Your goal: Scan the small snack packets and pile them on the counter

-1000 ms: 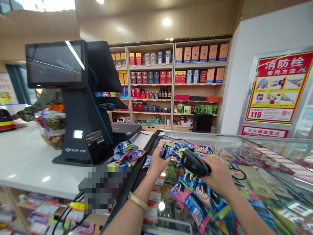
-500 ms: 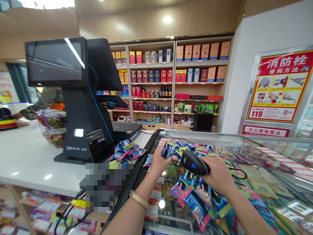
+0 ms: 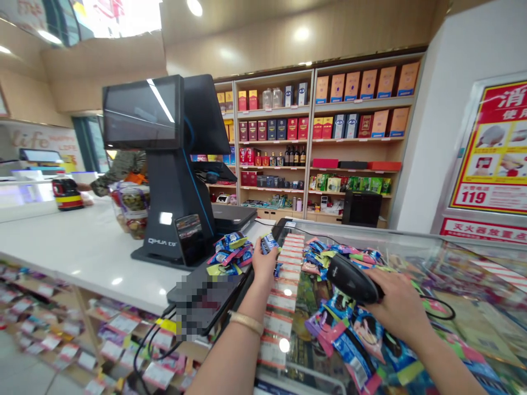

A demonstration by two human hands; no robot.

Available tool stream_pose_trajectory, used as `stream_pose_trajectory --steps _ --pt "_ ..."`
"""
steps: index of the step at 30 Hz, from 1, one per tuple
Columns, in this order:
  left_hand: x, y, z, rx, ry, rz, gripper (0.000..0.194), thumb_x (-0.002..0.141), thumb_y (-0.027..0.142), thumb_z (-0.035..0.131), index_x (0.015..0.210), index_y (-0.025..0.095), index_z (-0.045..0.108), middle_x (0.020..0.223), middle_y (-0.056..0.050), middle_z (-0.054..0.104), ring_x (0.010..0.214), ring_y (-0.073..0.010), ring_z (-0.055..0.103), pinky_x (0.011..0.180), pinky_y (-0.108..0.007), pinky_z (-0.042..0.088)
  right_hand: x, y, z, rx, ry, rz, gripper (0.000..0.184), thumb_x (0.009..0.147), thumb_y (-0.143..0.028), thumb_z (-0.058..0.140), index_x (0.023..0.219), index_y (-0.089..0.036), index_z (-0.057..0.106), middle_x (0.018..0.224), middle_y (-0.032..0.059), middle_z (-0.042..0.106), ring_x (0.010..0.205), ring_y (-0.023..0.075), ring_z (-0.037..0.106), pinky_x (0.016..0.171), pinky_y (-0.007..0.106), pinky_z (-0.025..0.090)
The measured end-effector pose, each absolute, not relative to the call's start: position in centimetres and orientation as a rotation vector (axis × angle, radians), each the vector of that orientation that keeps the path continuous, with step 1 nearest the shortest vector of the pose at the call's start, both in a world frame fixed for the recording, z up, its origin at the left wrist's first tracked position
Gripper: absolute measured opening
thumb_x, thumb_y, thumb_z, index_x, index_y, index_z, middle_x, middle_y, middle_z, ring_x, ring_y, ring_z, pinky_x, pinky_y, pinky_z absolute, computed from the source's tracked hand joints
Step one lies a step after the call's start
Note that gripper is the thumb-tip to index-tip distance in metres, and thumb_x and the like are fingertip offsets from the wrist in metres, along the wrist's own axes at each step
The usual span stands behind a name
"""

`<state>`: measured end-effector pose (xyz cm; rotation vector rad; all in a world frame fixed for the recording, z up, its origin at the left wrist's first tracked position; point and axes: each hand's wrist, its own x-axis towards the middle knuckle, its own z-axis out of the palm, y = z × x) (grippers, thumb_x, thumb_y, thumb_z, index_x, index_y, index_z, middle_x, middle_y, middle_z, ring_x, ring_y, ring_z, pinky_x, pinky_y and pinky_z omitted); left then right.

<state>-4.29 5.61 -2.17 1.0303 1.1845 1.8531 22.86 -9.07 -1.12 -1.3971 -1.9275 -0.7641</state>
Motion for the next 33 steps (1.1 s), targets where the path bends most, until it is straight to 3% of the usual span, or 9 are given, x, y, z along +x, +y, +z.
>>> stream_pose_trajectory --steps 5,9,12,15,17,23,26,29,33 --pt "-6.1 6.7 -1.9 0.928 1.453 1.859 0.061 0.07 0.002 0.066 0.129 0.016 0.055 0.112 -0.012 0.07 0.095 -0.0192 0.07 0.085 -0.031 0.054 23.0 -8.8 -1.4 -1.381 -1.939 -0.78 0.03 0.071 -0.027 0.057 0.099 -0.022 0.066 0.098 0.0076 0.073 0.089 0.0266 0.067 0.076 0.037 0.043" --pt "-7.5 6.9 -1.3 0.988 1.622 1.858 0.054 0.072 0.004 0.065 0.124 0.016 0.058 0.107 -0.012 0.071 0.098 -0.0234 0.069 0.089 -0.035 0.052 23.2 -8.8 -1.4 -1.355 -1.943 -0.793 0.03 0.072 -0.028 0.058 0.1 -0.021 0.065 0.096 0.0069 0.073 0.087 0.0261 0.067 0.075 0.036 0.043" --pt "-8.0 6.6 -0.8 1.09 1.764 1.809 0.052 0.073 0.004 0.063 0.123 0.013 0.058 0.12 -0.018 0.064 0.118 -0.0286 0.059 0.101 -0.038 0.044 23.2 -8.9 -1.4 -1.361 -1.933 -0.789 0.029 0.072 -0.029 0.058 0.099 -0.021 0.065 0.097 0.0069 0.073 0.087 0.0262 0.067 0.075 0.036 0.043" --pt "-7.7 5.9 -0.5 1.224 1.87 1.734 0.054 0.071 0.001 0.06 0.124 0.011 0.058 0.14 -0.022 0.048 0.136 -0.0287 0.041 0.11 -0.036 0.033 23.2 -8.9 -1.3 -1.379 -1.919 -0.767 0.029 0.072 -0.029 0.058 0.099 -0.021 0.066 0.099 0.0071 0.073 0.089 0.0262 0.067 0.076 0.036 0.043" --pt "-7.1 5.3 -0.5 1.284 1.923 1.675 0.053 0.071 0.001 0.06 0.123 0.012 0.059 0.144 -0.022 0.04 0.138 -0.0298 0.037 0.112 -0.038 0.03 23.2 -8.9 -1.3 -1.39 -1.922 -0.738 0.03 0.072 -0.029 0.058 0.1 -0.022 0.066 0.099 0.0066 0.073 0.09 0.0258 0.067 0.077 0.036 0.043" --pt "-6.1 3.4 -0.3 1.581 2.256 1.389 0.047 0.078 0.012 0.057 0.124 0.019 0.059 0.143 -0.021 0.038 0.128 -0.0372 0.044 0.102 -0.05 0.037 23.1 -9.1 -1.1 -1.412 -1.917 -0.708 0.031 0.072 -0.03 0.057 0.1 -0.022 0.067 0.098 0.0066 0.074 0.09 0.0262 0.067 0.077 0.036 0.043" --pt "-6.1 3.1 0.1 1.675 2.176 1.566 0.05 0.077 0.01 0.055 0.126 0.017 0.059 0.14 -0.022 0.039 0.128 -0.0386 0.043 0.101 -0.054 0.037 23.0 -9.1 -1.0 -1.406 -1.892 -0.722 0.033 0.071 -0.029 0.057 0.101 -0.022 0.067 0.099 0.0073 0.074 0.093 0.0274 0.067 0.078 0.037 0.043" --pt "-5.4 3.4 -0.1 1.775 1.764 1.812 0.051 0.074 0.006 0.054 0.123 0.019 0.06 0.137 -0.017 0.042 0.124 -0.0314 0.048 0.104 -0.048 0.039 23.0 -9.1 -0.9 -1.409 -1.865 -0.733 0.036 0.07 -0.027 0.055 0.104 -0.022 0.067 0.099 0.0078 0.073 0.094 0.0276 0.067 0.079 0.038 0.044" --pt "-3.3 4.2 -2.2 1.828 1.066 1.517 0.05 0.075 0.004 0.049 0.121 0.02 0.06 0.125 -0.012 0.055 0.094 -0.0184 0.065 0.087 -0.035 0.053 23.0 -9.2 -0.8 -1.409 -1.852 -0.752 0.037 0.07 -0.024 0.054 0.105 -0.022 0.066 0.101 0.0079 0.073 0.094 0.0267 0.066 0.08 0.038 0.043"
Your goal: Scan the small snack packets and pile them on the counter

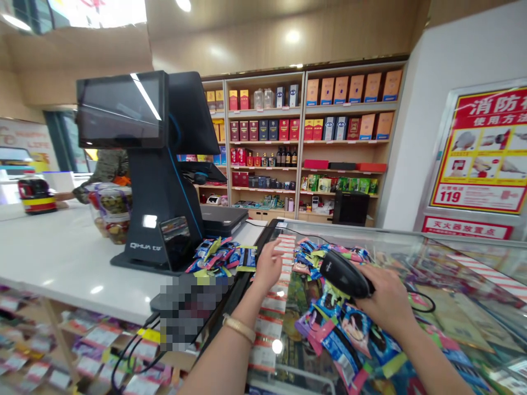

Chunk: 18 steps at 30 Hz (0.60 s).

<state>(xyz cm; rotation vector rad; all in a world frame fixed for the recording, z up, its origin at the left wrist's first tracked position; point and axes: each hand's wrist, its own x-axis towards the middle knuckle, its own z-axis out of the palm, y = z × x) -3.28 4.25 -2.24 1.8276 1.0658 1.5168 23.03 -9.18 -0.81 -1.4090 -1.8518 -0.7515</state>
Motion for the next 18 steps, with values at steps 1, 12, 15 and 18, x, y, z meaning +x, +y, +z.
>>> stream_pose_trajectory --steps 1,12,15,18 --pt "-2.7 4.4 -2.9 1.837 1.007 1.403 0.05 0.075 0.004 0.049 0.121 0.02 0.06 0.122 -0.011 0.058 0.092 -0.0177 0.065 0.085 -0.034 0.054 23.0 -9.2 -0.8 -1.406 -1.854 -0.743 0.037 0.069 -0.024 0.054 0.105 -0.022 0.066 0.101 0.0077 0.073 0.093 0.0265 0.066 0.079 0.037 0.043" --pt "-0.7 3.6 -4.3 2.278 1.283 1.022 0.025 0.067 0.001 0.058 0.083 0.019 0.066 0.098 -0.007 0.064 0.093 -0.0205 0.061 0.089 -0.032 0.046 22.5 -9.2 -0.7 -1.401 -1.846 -0.702 0.035 0.071 -0.025 0.054 0.104 -0.021 0.066 0.1 0.0085 0.072 0.094 0.0261 0.065 0.08 0.037 0.042" --pt "-0.3 3.4 -4.1 2.228 1.292 1.065 0.018 0.073 0.005 0.053 0.072 0.02 0.062 0.084 -0.007 0.063 0.083 -0.0199 0.061 0.085 -0.032 0.046 22.3 -9.4 -0.6 -1.406 -1.855 -0.689 0.033 0.071 -0.024 0.054 0.101 -0.021 0.066 0.099 0.0084 0.072 0.093 0.0263 0.065 0.081 0.037 0.042" --pt "-0.3 3.2 -3.9 2.169 1.242 1.145 0.017 0.074 0.006 0.052 0.066 0.02 0.058 0.083 -0.007 0.063 0.085 -0.0203 0.06 0.087 -0.033 0.045 22.2 -9.5 -0.5 -1.412 -1.853 -0.689 0.032 0.072 -0.024 0.054 0.101 -0.022 0.066 0.1 0.0081 0.072 0.093 0.0262 0.065 0.081 0.037 0.042"
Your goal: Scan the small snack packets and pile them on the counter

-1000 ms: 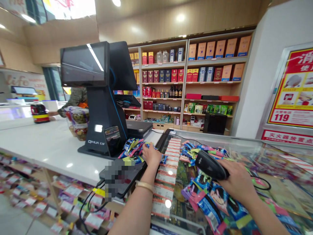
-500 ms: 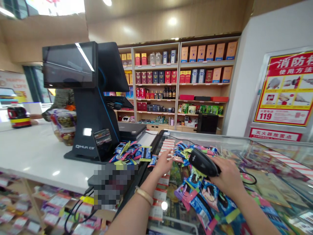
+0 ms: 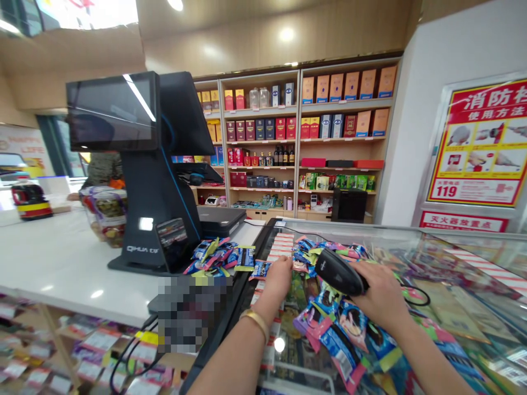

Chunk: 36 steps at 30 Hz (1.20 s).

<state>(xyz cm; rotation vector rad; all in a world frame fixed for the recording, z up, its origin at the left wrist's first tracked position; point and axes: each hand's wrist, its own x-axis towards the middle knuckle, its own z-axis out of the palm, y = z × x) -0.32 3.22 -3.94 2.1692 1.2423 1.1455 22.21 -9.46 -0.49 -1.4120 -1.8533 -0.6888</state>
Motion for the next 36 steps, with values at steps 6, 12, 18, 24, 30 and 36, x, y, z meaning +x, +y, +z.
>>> stream_pose_trajectory --steps 6,12,18,24,30,36 --pt "-1.0 3.7 -3.4 1.931 1.063 1.35 0.012 0.073 0.009 0.053 0.068 0.021 0.052 0.082 -0.002 0.064 0.088 -0.0175 0.061 0.089 -0.032 0.046 22.5 -9.3 -0.6 -1.398 -1.84 -0.699 0.033 0.07 -0.025 0.055 0.1 -0.021 0.067 0.099 0.0081 0.073 0.093 0.0266 0.066 0.081 0.038 0.042" --pt "-1.6 4.1 -3.4 1.582 1.017 1.408 0.013 0.081 0.032 0.049 0.074 0.022 0.045 0.064 0.004 0.053 0.059 -0.0133 0.056 0.053 -0.024 0.048 22.6 -9.4 -0.4 -1.395 -1.828 -0.687 0.036 0.07 -0.025 0.055 0.104 -0.021 0.067 0.103 0.0081 0.073 0.095 0.0263 0.066 0.08 0.037 0.042" --pt "-1.4 3.3 -2.7 1.475 0.971 1.425 0.025 0.074 0.042 0.062 0.073 0.021 0.049 0.064 0.004 0.054 0.059 -0.0121 0.054 0.053 -0.021 0.043 21.9 -10.1 0.6 -1.397 -1.936 -0.573 0.029 0.072 -0.024 0.057 0.099 -0.022 0.067 0.098 0.0076 0.073 0.092 0.0253 0.065 0.08 0.036 0.04" --pt "-1.2 3.1 -2.1 1.493 0.937 1.467 0.02 0.075 0.038 0.062 0.074 0.021 0.052 0.07 0.002 0.059 0.069 -0.0142 0.058 0.066 -0.024 0.045 21.3 -10.4 1.0 -1.458 -2.032 -0.439 0.031 0.07 -0.018 0.054 0.098 -0.024 0.066 0.095 0.0048 0.072 0.089 0.022 0.064 0.079 0.035 0.036" --pt "-1.2 2.8 -1.9 1.532 0.898 1.516 0.01 0.077 0.028 0.058 0.073 0.02 0.052 0.067 0.003 0.059 0.067 -0.0128 0.057 0.066 -0.023 0.045 21.1 -10.6 1.2 -1.501 -2.063 -0.408 0.029 0.072 -0.018 0.054 0.098 -0.024 0.066 0.094 0.0042 0.072 0.09 0.0214 0.063 0.079 0.034 0.034" --pt "-1.0 2.6 -1.9 1.402 0.909 1.513 0.01 0.072 0.024 0.064 0.071 0.019 0.056 0.065 0.004 0.059 0.061 -0.0112 0.056 0.06 -0.021 0.046 21.2 -10.5 1.1 -1.513 -2.074 -0.435 0.032 0.071 -0.017 0.053 0.1 -0.024 0.066 0.094 0.003 0.071 0.088 0.021 0.064 0.077 0.033 0.035"
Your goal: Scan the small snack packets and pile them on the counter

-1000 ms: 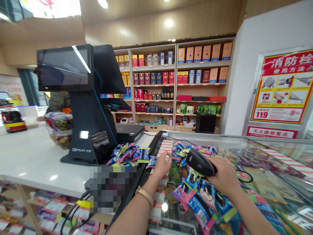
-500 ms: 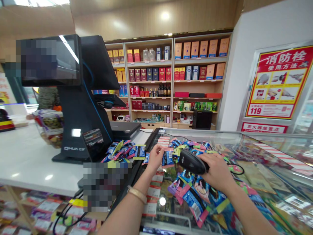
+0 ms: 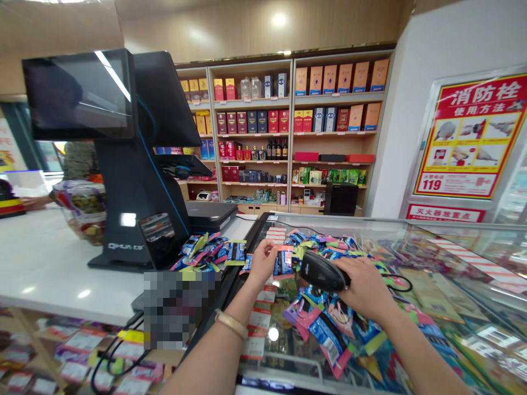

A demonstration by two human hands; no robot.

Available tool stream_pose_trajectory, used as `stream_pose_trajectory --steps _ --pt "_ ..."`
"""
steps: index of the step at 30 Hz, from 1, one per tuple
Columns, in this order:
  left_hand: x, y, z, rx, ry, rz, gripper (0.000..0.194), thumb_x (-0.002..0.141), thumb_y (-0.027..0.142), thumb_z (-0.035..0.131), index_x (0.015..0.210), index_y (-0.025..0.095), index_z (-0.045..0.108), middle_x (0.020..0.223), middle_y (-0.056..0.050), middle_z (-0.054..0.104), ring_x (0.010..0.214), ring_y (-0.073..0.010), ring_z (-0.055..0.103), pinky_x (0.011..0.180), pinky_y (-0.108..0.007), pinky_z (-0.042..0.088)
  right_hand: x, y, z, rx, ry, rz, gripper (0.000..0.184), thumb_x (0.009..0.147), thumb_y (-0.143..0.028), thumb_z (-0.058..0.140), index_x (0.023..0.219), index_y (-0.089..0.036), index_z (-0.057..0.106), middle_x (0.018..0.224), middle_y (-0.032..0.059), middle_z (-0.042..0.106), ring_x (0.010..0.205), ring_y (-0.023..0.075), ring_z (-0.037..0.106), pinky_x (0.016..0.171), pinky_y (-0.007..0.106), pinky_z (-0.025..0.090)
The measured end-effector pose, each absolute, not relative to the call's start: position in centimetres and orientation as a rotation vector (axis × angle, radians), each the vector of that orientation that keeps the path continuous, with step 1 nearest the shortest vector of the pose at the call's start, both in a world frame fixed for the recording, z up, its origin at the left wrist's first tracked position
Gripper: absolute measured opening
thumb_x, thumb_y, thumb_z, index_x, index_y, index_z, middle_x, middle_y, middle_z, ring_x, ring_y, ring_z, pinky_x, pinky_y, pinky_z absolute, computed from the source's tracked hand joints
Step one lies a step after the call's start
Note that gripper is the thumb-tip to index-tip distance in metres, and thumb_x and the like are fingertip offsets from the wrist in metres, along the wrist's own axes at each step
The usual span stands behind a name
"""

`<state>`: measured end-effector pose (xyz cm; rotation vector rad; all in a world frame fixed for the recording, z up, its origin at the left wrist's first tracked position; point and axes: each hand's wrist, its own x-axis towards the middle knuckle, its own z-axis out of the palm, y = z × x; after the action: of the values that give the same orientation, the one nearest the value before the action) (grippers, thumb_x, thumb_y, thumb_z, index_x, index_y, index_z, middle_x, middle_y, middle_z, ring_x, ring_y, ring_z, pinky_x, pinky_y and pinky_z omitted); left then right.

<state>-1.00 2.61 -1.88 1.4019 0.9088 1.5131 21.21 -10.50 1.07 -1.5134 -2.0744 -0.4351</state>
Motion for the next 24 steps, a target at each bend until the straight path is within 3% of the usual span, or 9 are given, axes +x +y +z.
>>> stream_pose_trajectory --steps 5,11,15,18,21,24 --pt "-1.9 3.4 -1.5 1.238 0.973 1.646 0.016 0.073 0.029 0.065 0.074 0.019 0.052 0.068 0.004 0.055 0.058 -0.0106 0.054 0.053 -0.022 0.049 21.7 -10.1 0.5 -1.504 -2.038 -0.482 0.032 0.069 -0.018 0.053 0.098 -0.023 0.066 0.096 0.0047 0.072 0.089 0.0226 0.064 0.079 0.035 0.036" --pt "-5.7 5.7 0.5 0.832 1.06 2.165 0.025 0.082 0.036 0.061 0.079 0.021 0.041 0.08 0.003 0.051 0.076 -0.0126 0.061 0.071 -0.03 0.056 22.0 -9.8 0.1 -1.48 -2.024 -0.496 0.033 0.068 -0.017 0.054 0.099 -0.022 0.066 0.096 0.0044 0.072 0.091 0.0234 0.065 0.079 0.035 0.038" --pt "-7.6 6.4 0.8 0.775 1.288 2.351 0.018 0.081 0.018 0.06 0.084 0.021 0.043 0.085 0.0 0.052 0.087 -0.0149 0.061 0.086 -0.035 0.051 22.1 -9.7 -0.2 -1.471 -2.015 -0.526 0.033 0.067 -0.018 0.054 0.097 -0.023 0.066 0.095 0.0042 0.073 0.089 0.024 0.066 0.078 0.036 0.039" --pt "-7.7 5.9 0.5 0.794 1.406 2.362 0.026 0.072 0.005 0.059 0.091 0.019 0.048 0.096 -0.005 0.052 0.108 -0.0209 0.054 0.097 -0.039 0.044 22.4 -9.6 -0.4 -1.453 -1.988 -0.558 0.033 0.068 -0.019 0.055 0.099 -0.022 0.066 0.096 0.0045 0.073 0.09 0.0244 0.066 0.079 0.036 0.04" --pt "-7.0 5.1 0.4 1.013 1.566 2.355 0.032 0.071 0.005 0.056 0.099 0.018 0.051 0.108 -0.01 0.049 0.117 -0.0246 0.047 0.095 -0.039 0.045 22.7 -9.4 -0.5 -1.43 -1.938 -0.626 0.033 0.068 -0.022 0.057 0.1 -0.022 0.066 0.098 0.0057 0.073 0.091 0.0253 0.066 0.079 0.037 0.041" --pt "-5.6 4.7 0.1 1.469 1.503 2.256 0.029 0.075 0.007 0.051 0.101 0.019 0.053 0.109 -0.01 0.052 0.11 -0.0235 0.051 0.091 -0.038 0.047 23.1 -9.2 -0.5 -1.408 -1.875 -0.701 0.035 0.068 -0.023 0.056 0.102 -0.022 0.066 0.099 0.0065 0.074 0.092 0.0256 0.067 0.078 0.036 0.041"
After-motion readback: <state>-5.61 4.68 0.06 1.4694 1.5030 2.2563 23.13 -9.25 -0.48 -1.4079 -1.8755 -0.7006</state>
